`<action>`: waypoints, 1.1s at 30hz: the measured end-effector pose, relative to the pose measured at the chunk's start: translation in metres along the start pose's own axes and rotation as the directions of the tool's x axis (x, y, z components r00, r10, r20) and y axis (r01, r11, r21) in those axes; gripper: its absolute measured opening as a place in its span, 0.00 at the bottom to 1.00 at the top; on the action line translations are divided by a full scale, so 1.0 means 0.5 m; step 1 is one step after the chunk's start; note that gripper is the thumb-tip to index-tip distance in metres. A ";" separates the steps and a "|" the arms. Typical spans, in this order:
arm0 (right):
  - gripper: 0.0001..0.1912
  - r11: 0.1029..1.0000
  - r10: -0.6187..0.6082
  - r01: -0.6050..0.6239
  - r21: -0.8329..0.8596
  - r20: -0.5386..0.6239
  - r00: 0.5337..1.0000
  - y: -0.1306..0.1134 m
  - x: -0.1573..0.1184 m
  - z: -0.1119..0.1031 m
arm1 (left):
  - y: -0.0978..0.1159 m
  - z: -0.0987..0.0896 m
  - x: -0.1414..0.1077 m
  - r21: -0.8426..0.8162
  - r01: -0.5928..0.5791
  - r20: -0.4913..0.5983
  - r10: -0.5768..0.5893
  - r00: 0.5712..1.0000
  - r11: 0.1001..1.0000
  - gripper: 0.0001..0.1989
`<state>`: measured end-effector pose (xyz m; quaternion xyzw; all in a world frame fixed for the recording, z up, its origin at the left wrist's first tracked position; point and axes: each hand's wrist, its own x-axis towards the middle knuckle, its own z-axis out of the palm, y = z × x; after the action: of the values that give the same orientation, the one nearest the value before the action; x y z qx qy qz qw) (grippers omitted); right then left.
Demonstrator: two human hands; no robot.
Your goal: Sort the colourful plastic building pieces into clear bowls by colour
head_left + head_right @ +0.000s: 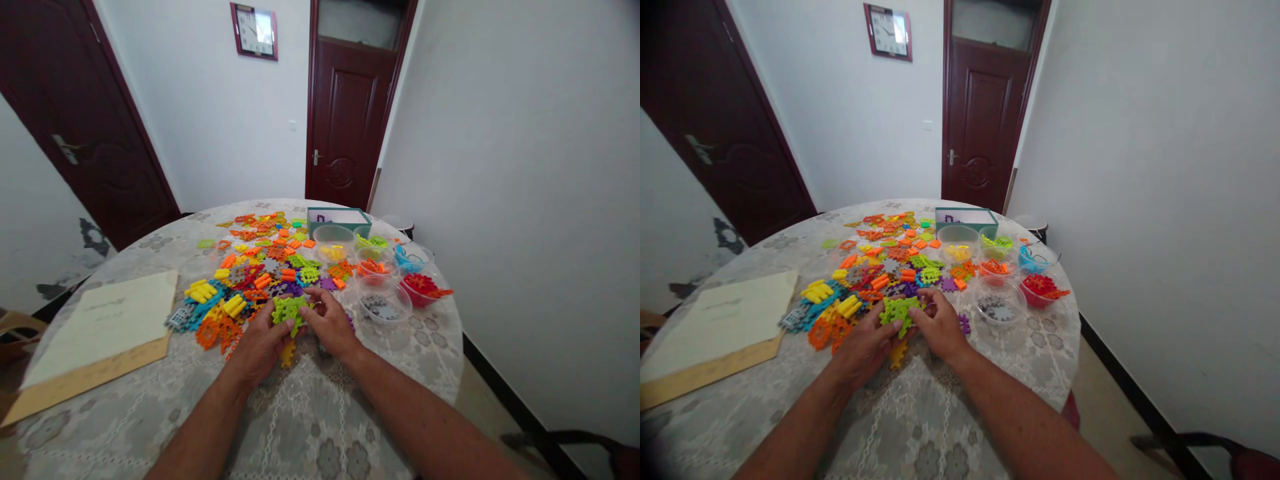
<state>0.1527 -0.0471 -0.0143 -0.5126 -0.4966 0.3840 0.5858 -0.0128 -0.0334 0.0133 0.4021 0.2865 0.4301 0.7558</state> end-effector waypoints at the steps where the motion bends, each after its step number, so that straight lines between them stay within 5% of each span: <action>1: 0.24 1.000 -0.002 0.002 -0.023 -0.010 1.000 -0.001 0.000 0.000 | 0.000 0.000 0.000 0.012 -0.005 -0.001 0.005 1.000 1.000 0.26; 5: 0.20 0.994 0.008 -0.006 -0.112 0.023 1.000 -0.001 0.004 -0.005 | 0.001 0.000 0.000 0.051 -0.003 -0.022 0.004 1.000 0.999 0.28; 9: 0.17 0.999 0.050 -0.049 -0.012 0.175 0.983 0.004 0.008 -0.012 | 0.001 0.005 -0.005 0.056 0.043 -0.037 -0.041 0.998 0.998 0.32; 18: 0.21 0.999 0.051 -0.053 -0.001 0.329 0.943 -0.040 -0.009 -0.021 | -0.007 -0.004 -0.011 0.067 0.013 0.053 -0.016 0.998 0.998 0.41; 23: 0.18 0.999 0.036 -0.036 -0.003 0.281 0.959 -0.078 -0.012 -0.033 | -0.007 -0.001 -0.016 0.139 0.026 0.104 -0.041 0.994 0.990 0.43; 27: 0.18 0.991 -0.070 0.095 -0.096 0.235 0.970 -0.120 -0.013 -0.061 | -0.004 -0.001 -0.013 0.159 0.031 0.117 -0.050 0.992 0.987 0.40; 33: 0.21 0.842 -0.240 0.240 -0.483 0.063 0.969 -0.242 0.035 -0.187 | -0.004 -0.006 -0.008 0.456 -0.145 0.023 0.151 0.988 0.878 0.24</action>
<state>0.2407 -0.0724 0.1096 -0.5772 -0.6375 0.1705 0.4810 -0.0160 -0.0364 0.0104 0.5861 0.3529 0.4098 0.6034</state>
